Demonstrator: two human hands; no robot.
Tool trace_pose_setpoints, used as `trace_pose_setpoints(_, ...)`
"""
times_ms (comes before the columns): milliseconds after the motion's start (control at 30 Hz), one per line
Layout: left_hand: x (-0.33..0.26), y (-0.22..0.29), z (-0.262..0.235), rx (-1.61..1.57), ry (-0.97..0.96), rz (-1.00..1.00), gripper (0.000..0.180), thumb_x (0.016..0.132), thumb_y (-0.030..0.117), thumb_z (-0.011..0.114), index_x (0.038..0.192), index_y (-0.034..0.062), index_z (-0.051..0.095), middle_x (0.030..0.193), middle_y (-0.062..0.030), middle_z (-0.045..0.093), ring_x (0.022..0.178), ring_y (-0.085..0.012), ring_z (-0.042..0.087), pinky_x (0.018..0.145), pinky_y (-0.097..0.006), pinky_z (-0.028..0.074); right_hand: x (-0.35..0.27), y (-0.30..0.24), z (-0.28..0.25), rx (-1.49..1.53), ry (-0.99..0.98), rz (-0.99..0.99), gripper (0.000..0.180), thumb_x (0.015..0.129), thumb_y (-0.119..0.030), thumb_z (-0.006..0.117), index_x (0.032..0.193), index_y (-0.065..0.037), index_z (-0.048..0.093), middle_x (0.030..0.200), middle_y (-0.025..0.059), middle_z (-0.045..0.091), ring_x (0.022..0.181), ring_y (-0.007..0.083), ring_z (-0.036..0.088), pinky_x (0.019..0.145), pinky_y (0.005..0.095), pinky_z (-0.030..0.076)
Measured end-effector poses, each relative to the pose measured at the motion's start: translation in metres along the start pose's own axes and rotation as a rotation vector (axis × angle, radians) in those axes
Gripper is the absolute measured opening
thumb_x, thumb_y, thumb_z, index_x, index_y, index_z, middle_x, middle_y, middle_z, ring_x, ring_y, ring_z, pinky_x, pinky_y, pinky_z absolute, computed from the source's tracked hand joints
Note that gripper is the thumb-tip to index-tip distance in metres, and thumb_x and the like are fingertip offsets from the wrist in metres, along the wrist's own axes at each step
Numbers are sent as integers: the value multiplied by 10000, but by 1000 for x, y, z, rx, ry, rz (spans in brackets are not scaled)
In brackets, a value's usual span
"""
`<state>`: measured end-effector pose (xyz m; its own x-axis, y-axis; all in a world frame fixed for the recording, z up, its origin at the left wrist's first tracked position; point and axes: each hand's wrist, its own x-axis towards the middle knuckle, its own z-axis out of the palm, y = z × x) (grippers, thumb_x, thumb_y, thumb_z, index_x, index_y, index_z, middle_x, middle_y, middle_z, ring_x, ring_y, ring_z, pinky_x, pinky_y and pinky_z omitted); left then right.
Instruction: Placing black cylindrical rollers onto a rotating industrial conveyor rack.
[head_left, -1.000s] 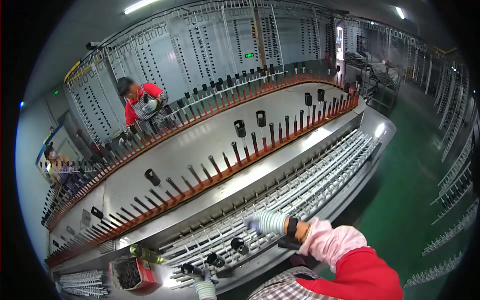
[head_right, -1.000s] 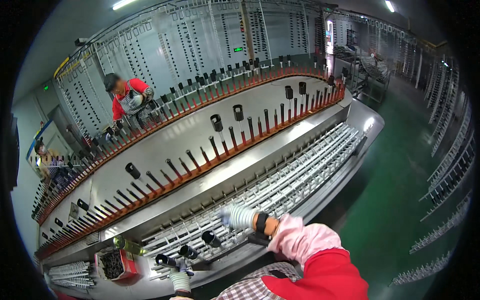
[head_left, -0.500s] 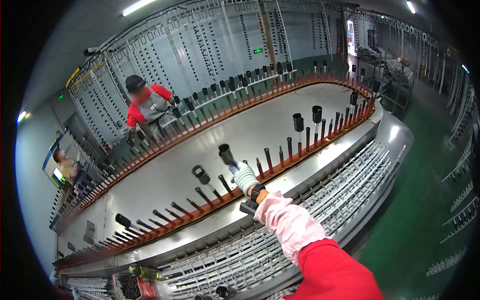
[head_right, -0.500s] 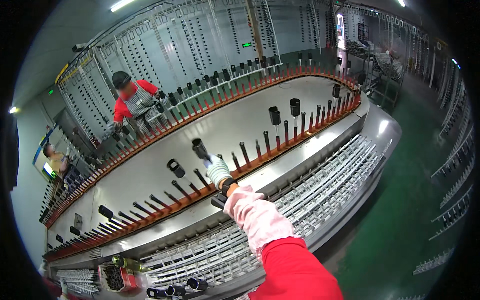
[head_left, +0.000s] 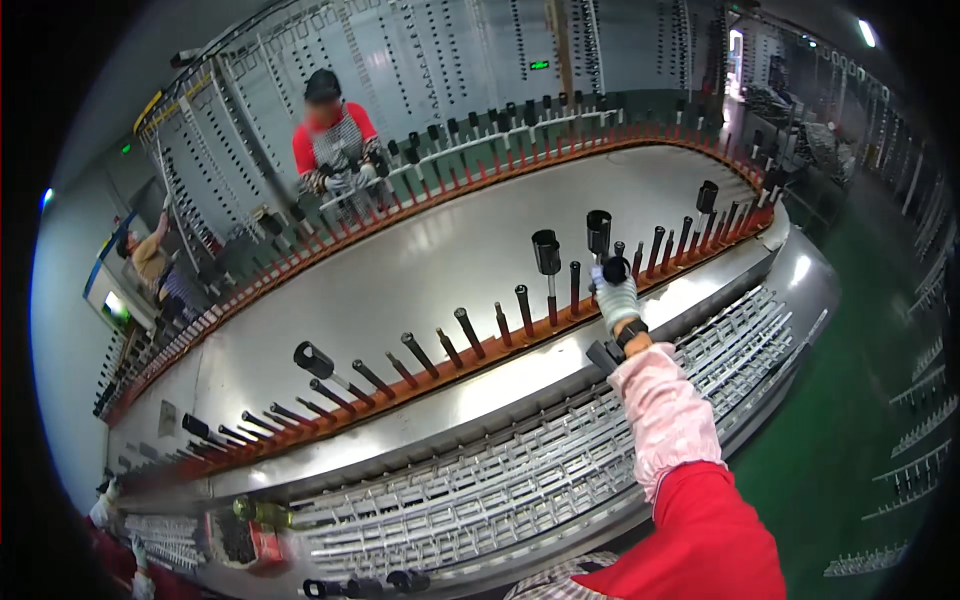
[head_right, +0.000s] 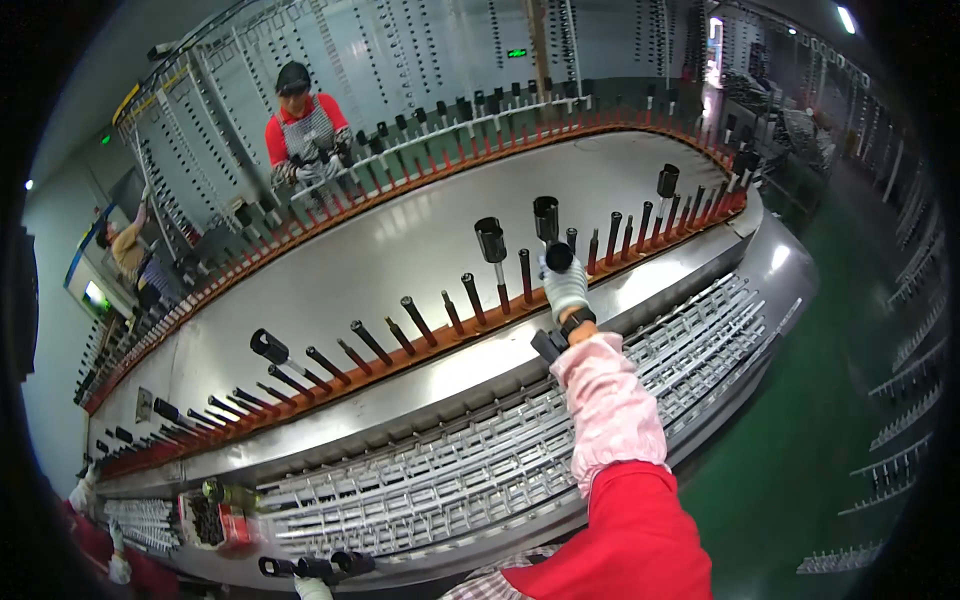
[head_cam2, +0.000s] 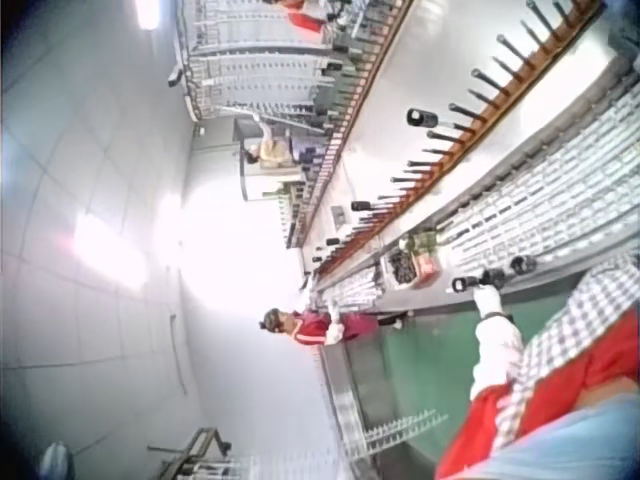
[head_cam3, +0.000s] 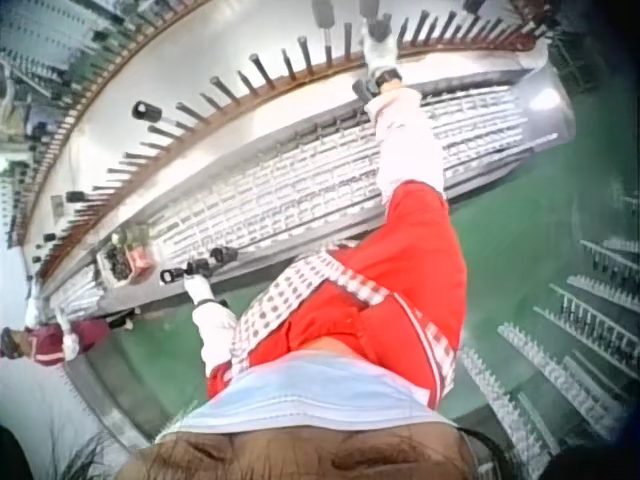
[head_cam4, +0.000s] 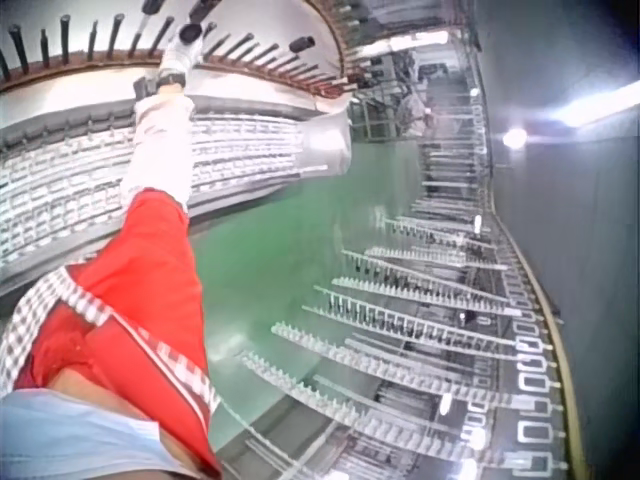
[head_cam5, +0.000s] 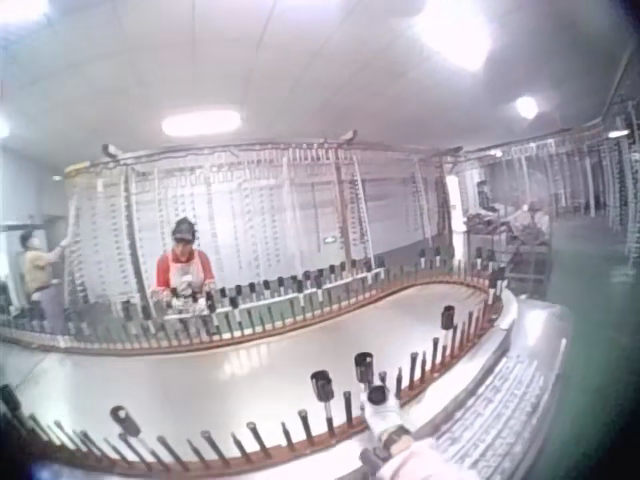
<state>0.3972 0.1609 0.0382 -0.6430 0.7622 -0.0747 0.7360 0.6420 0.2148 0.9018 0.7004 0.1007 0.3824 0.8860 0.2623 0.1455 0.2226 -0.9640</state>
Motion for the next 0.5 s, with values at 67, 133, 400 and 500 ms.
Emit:
trace_pose_setpoints(67,18,-93,71,-412,69,83,233,902,63,431,1078,16,577,945,-68,625,811,-189,578,733,-306,476,1,-23,22,100,24,115,172,809,-65,619,976,-53,585,701,-9,560,598,89,512,506,275,414)
trace_pose_setpoints(133,47,-244,73,-1286,120,-53,157,912,238,492,891,90,542,749,6,541,652,-131,505,580,-309,434,-8,-44,91,58,29,-166,186,798,-123,664,942,-39,582,712,-6,581,611,107,525,571,286,441)
trace_pose_setpoints(400,46,-174,90,-865,154,-249,118,897,224,505,981,146,536,733,6,542,621,-136,521,548,-317,450,-174,-117,41,174,-628,-157,223,866,-204,571,1014,-38,588,804,40,611,672,102,568,576,257,465)
trace_pose_setpoints(500,45,-121,108,-1084,105,-366,143,844,199,602,970,160,544,617,25,512,454,-102,450,366,-278,364,-308,-126,4,175,-781,-119,267,877,-100,539,1125,-5,516,966,72,614,769,122,612,603,227,507)
